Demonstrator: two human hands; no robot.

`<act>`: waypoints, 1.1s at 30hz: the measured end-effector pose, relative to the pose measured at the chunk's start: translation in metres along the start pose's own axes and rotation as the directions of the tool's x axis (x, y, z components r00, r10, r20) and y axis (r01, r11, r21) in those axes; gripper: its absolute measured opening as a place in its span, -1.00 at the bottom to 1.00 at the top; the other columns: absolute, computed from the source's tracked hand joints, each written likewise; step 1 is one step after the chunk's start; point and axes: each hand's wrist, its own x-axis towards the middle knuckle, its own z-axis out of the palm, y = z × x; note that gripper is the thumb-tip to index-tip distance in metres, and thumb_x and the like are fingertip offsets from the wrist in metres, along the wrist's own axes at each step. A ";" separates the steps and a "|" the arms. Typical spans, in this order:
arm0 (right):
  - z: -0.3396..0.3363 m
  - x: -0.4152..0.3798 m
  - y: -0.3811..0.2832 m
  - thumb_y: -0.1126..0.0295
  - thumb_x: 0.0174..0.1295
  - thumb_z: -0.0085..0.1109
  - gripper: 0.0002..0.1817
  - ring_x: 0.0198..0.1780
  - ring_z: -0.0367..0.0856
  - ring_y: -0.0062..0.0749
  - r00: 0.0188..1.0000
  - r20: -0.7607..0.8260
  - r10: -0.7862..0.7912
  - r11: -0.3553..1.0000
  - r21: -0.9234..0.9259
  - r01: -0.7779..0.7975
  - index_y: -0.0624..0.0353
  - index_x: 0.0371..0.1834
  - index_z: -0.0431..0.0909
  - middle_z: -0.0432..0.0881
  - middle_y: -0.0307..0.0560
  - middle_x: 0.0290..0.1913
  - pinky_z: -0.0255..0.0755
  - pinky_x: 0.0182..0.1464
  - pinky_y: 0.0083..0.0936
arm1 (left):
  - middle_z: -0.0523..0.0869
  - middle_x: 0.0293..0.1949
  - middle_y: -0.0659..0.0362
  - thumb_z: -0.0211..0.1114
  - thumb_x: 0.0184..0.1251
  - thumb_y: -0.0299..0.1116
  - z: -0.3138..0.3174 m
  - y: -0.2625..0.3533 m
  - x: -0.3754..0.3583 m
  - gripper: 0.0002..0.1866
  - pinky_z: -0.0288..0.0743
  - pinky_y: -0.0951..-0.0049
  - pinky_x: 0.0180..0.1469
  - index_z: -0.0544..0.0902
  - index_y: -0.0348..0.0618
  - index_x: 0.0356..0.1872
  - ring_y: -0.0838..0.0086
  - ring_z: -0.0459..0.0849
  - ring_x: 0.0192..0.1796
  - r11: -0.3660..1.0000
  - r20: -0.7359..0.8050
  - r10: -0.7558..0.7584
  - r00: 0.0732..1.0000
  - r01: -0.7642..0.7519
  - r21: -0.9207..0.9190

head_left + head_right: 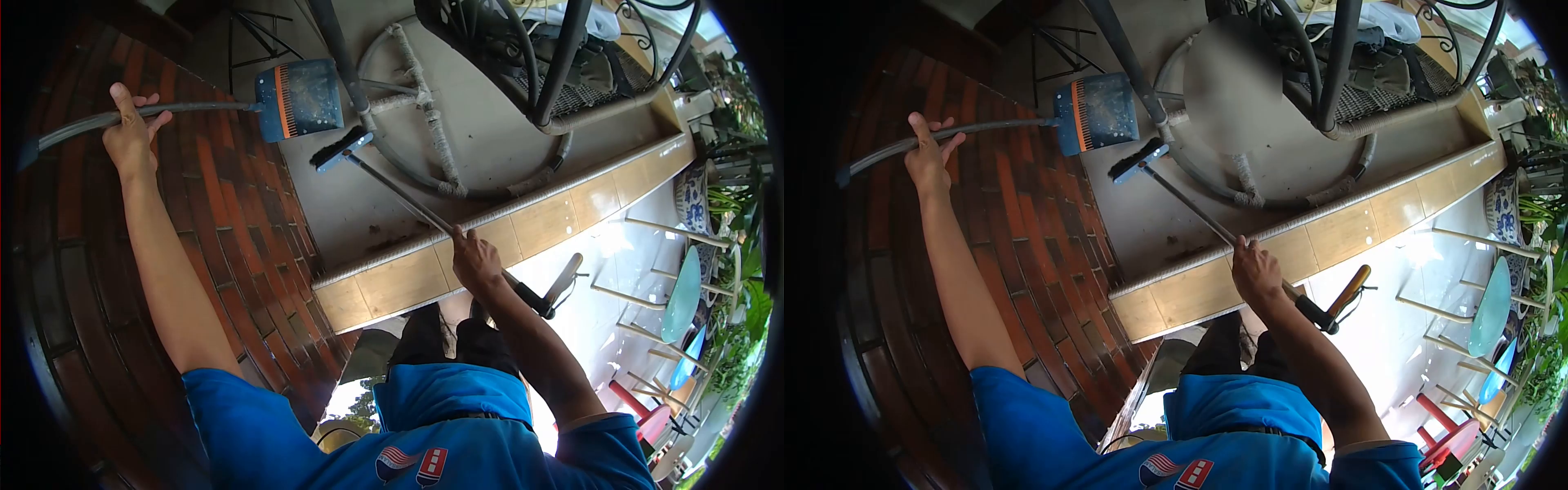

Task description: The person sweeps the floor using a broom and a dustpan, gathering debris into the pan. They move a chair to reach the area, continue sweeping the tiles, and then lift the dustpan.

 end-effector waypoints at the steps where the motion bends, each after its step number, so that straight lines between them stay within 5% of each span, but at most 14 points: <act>1: 0.004 -0.015 0.004 0.43 0.27 -0.17 -0.57 -0.14 0.61 0.05 1.000 0.026 0.009 1.000 0.028 -0.010 0.26 0.22 0.26 0.52 0.26 -0.13 0.53 -0.15 -0.16 | 0.59 -0.20 -0.20 0.12 0.27 0.18 -0.001 -0.002 0.001 -0.35 0.74 0.30 -0.17 0.45 -0.43 -0.35 0.16 0.69 -0.15 1.000 0.002 -0.004 1.000 0.004 -0.001; 9: -0.020 -0.127 0.029 0.47 0.15 -0.07 -0.58 -0.19 0.64 0.05 0.977 0.205 0.062 0.995 0.067 -0.077 0.15 0.14 0.40 0.53 0.17 -0.02 0.54 -0.25 -0.18 | 0.61 -0.18 -0.25 0.14 0.25 0.20 -0.006 -0.002 0.004 -0.31 0.73 0.34 -0.15 0.44 -0.47 -0.32 0.13 0.70 -0.23 0.996 0.054 -0.091 0.994 0.090 0.023; 17: 0.011 0.003 -0.013 0.44 0.19 -0.07 -0.61 -0.21 0.63 0.07 0.999 -0.028 -0.025 0.994 0.108 0.028 0.29 0.10 0.32 0.57 0.25 -0.17 0.52 -0.22 -0.13 | 0.59 -0.23 -0.18 0.15 0.26 0.17 -0.002 -0.018 0.001 -0.33 0.74 0.29 -0.16 0.44 -0.48 -0.33 0.15 0.69 -0.17 0.998 0.042 -0.032 0.999 0.034 -0.046; 19: 0.023 0.007 -0.016 0.45 0.19 -0.08 -0.63 -0.20 0.63 0.08 0.998 0.028 0.053 0.992 0.111 -0.055 0.27 0.08 0.34 0.58 0.25 -0.18 0.52 -0.21 -0.11 | 0.57 -0.26 -0.12 0.15 0.27 0.15 0.002 -0.018 0.001 -0.34 0.75 0.27 -0.20 0.46 -0.49 -0.35 0.18 0.67 -0.12 0.997 0.031 -0.004 0.999 0.006 -0.075; 25: 0.018 -0.077 0.025 0.45 0.13 -0.06 -0.62 -0.19 0.62 0.10 0.961 0.240 0.140 0.961 0.199 -0.190 0.14 0.07 0.38 0.59 0.24 -0.20 0.50 -0.17 -0.07 | 0.57 -0.26 -0.13 0.14 0.28 0.14 0.000 -0.019 0.010 -0.34 0.75 0.27 -0.19 0.45 -0.51 -0.31 0.20 0.68 -0.14 0.996 0.024 -0.003 1.000 0.005 -0.087; 33: -0.005 -0.102 0.031 0.43 0.20 -0.07 -0.56 -0.24 0.62 0.10 0.991 0.107 0.074 0.983 0.157 -0.091 0.07 0.20 0.38 0.57 0.20 -0.23 0.49 -0.25 -0.10 | 0.57 -0.25 -0.13 0.14 0.30 0.12 0.000 -0.032 0.012 -0.35 0.75 0.26 -0.19 0.45 -0.51 -0.30 0.20 0.68 -0.14 0.994 0.004 -0.012 1.000 0.012 -0.105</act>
